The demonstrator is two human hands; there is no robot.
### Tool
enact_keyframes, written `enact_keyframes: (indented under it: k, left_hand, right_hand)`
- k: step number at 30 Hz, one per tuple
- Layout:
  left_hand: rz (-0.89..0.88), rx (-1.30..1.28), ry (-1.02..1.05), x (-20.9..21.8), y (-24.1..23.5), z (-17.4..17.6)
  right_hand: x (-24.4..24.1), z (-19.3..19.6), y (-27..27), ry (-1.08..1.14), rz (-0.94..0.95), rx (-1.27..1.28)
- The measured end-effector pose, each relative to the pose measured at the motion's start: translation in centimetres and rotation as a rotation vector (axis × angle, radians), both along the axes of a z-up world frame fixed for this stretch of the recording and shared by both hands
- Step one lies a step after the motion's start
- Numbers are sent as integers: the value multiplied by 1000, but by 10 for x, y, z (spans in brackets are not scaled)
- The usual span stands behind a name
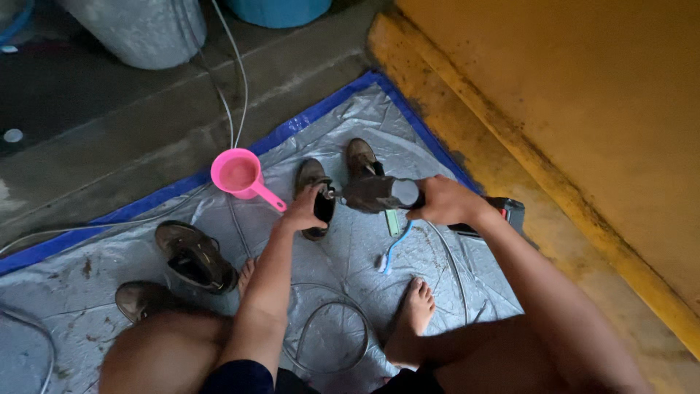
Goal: The person sits on a plastic sheet and uses a handheld steam cleaner to clean a pair of brown shoes. They then use a toothbrush to scrub the shoes after dipping it into a pink cup of water.
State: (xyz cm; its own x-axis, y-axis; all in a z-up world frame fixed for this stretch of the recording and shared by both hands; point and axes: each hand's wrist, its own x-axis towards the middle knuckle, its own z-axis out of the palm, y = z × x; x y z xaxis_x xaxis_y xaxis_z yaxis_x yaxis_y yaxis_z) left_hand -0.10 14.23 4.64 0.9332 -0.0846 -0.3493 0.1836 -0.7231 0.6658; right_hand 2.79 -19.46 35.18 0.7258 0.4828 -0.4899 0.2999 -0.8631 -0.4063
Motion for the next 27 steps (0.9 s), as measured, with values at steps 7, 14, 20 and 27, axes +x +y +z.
enact_keyframes:
  k: [7, 14, 20, 27]
  left_hand:
    - [-30, -12, -52, -6, -20, 1]
    - [-38, 5, -170, 9, -23, -33]
    - [-11, -45, -112, 15, -21, -45]
    - [-10, -58, -125, 9, -9, -38]
  right_hand:
    - [-11, 14, 17, -41, 82, -133]
    - [-8, 10, 16, -35, 63, -105]
    - [-4, 7, 11, -5, 9, -61]
    - [6, 4, 3, 9, -3, -61]
